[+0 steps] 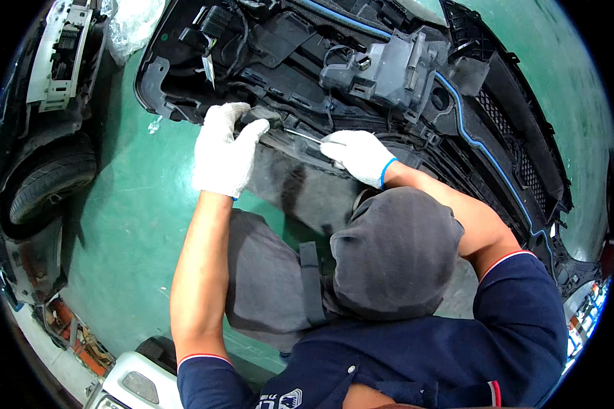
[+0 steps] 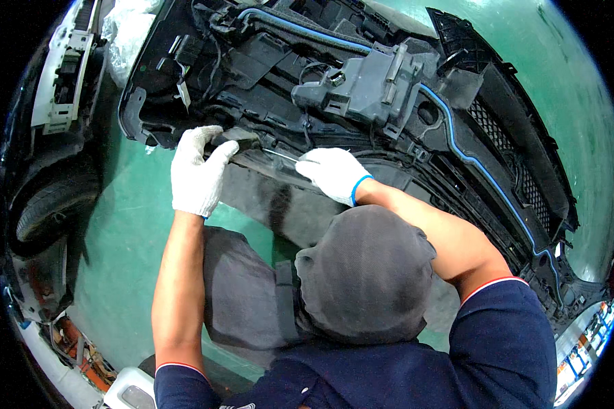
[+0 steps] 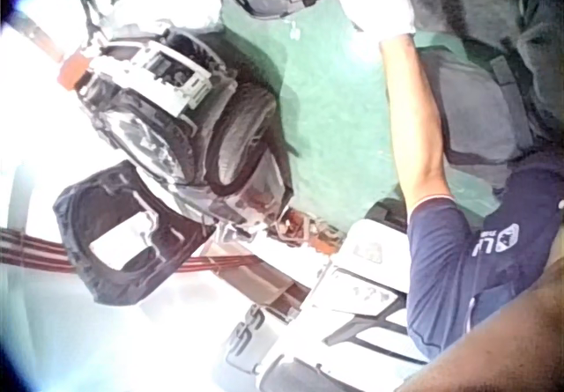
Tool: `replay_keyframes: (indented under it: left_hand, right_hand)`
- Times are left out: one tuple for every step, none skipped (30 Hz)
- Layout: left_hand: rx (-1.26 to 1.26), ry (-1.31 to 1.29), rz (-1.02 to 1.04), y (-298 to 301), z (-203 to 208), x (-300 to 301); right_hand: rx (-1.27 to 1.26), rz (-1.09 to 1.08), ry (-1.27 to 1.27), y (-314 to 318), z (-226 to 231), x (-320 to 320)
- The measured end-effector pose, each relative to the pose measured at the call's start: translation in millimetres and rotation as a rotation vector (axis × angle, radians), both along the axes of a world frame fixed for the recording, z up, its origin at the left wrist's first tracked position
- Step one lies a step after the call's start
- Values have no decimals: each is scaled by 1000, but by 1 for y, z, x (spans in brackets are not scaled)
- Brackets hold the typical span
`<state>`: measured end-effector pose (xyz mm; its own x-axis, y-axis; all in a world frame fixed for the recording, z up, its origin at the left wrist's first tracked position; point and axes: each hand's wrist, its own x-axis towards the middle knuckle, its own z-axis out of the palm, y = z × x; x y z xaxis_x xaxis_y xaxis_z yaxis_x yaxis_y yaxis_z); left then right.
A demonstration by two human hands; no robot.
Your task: The person uses a screwdriver to loosen screws and clips on the front bumper of a car. They then pull the bumper away from the vehicle and place it on the floor.
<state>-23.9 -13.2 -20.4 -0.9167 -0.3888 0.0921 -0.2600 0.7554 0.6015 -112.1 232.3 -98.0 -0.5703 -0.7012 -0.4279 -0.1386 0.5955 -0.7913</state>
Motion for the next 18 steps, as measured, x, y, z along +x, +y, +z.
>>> replay_keyframes:
  left_hand:
    - [-1,14,-4,-1,-1,0]
    - [-6,19,-9,-1,-2,0]
    - [-10,22,-13,-2,-3,1]
    - [-16,26,-17,-3,-4,1]
    - [-18,20,-18,-3,-4,1]
    - [-19,15,-18,-4,-5,1]
    - [-22,12,-19,-4,-5,1]
    - [-1,13,-17,-4,-5,1]
    - [20,11,-15,-5,-4,1]
    - [40,10,-14,-5,-3,1]
    - [54,8,-16,-5,-2,1]
    - [68,8,-18,-5,0,1]
    - [88,-2,-18,-5,1,1]
    - [96,14,-23,-6,3,1]
    - [111,26,-28,-6,4,2]
    - [131,48,-31,-7,5,1]
    - [104,30,-36,-7,5,1]
    - [81,23,-37,-7,4,1]
  right_hand:
    - [-11,10,8,0,1,1]
    - [-11,-18,-25,0,2,1]
    - [11,-42,-70,0,3,2]
    - [12,-65,-115,0,3,3]
    - [21,-91,-150,-1,3,5]
    - [9,-117,-185,-1,3,6]
    - [-20,-149,-210,-2,2,7]
    - [-37,-158,-199,-3,2,8]
    - [-69,-174,-185,-4,2,10]
    - [-76,-186,-186,-4,2,10]
    - [-78,-203,-257,-4,3,9]
    - [-55,-215,-344,-3,3,7]
    - [-24,-225,-433,-1,4,4]
    - [-53,-243,-550,2,6,0]
    - [-77,-259,-663,5,7,-6]
    - [-100,-275,-777,8,9,-10]
    - [-95,-257,-791,10,10,-14]
    - [-146,-129,-559,12,12,-16]
